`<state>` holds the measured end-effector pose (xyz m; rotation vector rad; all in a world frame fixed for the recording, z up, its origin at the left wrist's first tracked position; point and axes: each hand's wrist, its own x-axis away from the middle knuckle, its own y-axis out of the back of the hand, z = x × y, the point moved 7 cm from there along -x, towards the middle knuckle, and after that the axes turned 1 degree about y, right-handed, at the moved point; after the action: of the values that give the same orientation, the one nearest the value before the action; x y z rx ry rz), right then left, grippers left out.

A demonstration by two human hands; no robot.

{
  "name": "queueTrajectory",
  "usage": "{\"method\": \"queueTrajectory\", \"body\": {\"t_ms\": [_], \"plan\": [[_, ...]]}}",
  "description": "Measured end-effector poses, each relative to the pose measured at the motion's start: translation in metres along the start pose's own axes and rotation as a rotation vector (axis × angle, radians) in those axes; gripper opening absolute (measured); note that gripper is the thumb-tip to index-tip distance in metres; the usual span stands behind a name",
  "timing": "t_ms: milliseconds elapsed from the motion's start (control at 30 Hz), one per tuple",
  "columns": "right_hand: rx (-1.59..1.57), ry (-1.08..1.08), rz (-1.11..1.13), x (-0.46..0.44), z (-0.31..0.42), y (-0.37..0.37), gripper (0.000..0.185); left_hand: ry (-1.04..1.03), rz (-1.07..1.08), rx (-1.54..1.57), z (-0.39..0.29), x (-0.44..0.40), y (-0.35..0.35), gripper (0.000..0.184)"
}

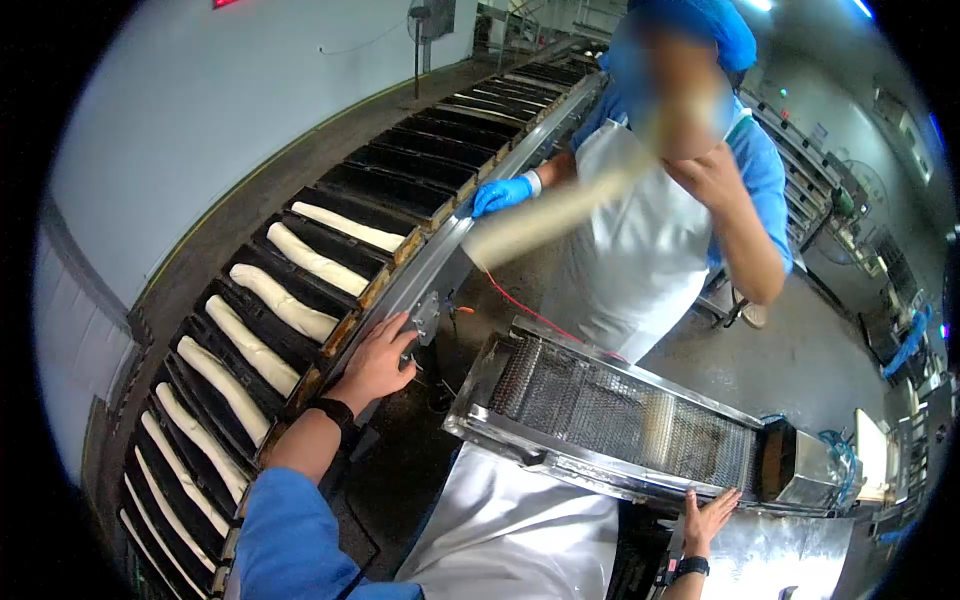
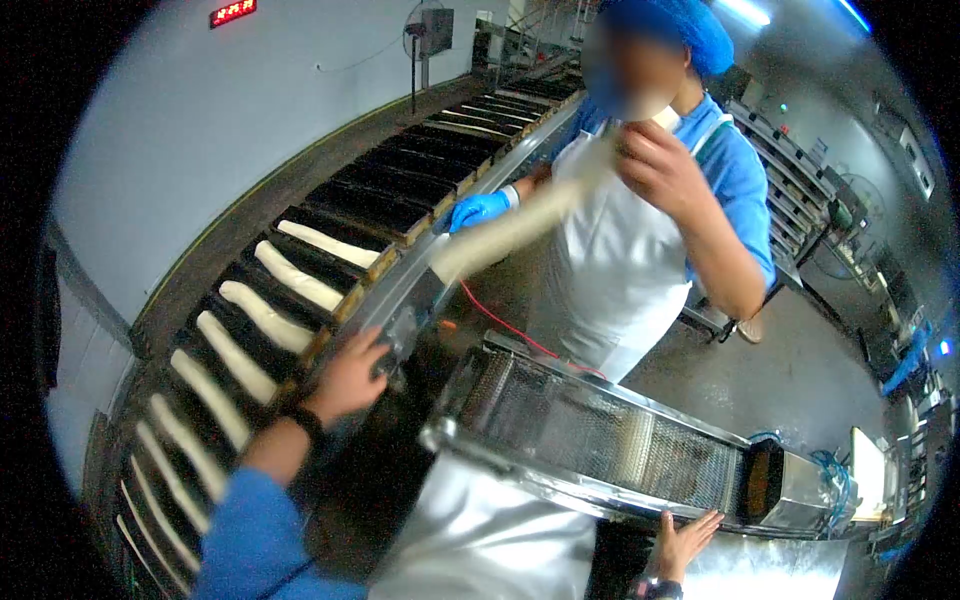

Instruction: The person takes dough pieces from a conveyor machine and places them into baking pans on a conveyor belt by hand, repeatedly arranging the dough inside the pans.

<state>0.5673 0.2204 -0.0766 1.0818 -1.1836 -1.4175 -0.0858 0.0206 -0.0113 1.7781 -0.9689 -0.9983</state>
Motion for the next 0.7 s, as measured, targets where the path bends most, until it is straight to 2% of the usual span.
{"method": "queueTrajectory", "body": {"t_ms": [67,133,200,267,333,567,700], "plan": [[-0.018,0.017,0.036,0.003,0.002,0.003,0.112,-0.024,-0.016,0.014,0.003,0.001,-0.003,0.048],[-0.020,-0.003,0.068,0.005,0.003,0.004,0.111,0.077,0.043,0.020,0.002,0.002,-0.001,0.049],[-0.003,-0.039,0.091,0.009,0.009,0.008,0.110,0.076,0.076,0.004,0.005,0.000,-0.002,0.050],[-0.007,0.018,0.024,0.008,0.009,0.007,0.110,0.023,0.041,-0.003,0.007,-0.002,-0.002,0.048],[-0.003,-0.020,0.075,0.010,0.010,0.008,0.110,0.060,0.070,-0.007,0.005,0.000,-0.003,0.047],[0.033,-0.003,0.027,0.008,0.005,0.004,0.111,0.057,0.086,-0.037,0.003,-0.001,0.001,0.048],[-0.031,-0.008,0.019,0.013,0.014,0.011,0.118,0.021,0.071,-0.064,0.013,-0.001,-0.009,0.048]]}}
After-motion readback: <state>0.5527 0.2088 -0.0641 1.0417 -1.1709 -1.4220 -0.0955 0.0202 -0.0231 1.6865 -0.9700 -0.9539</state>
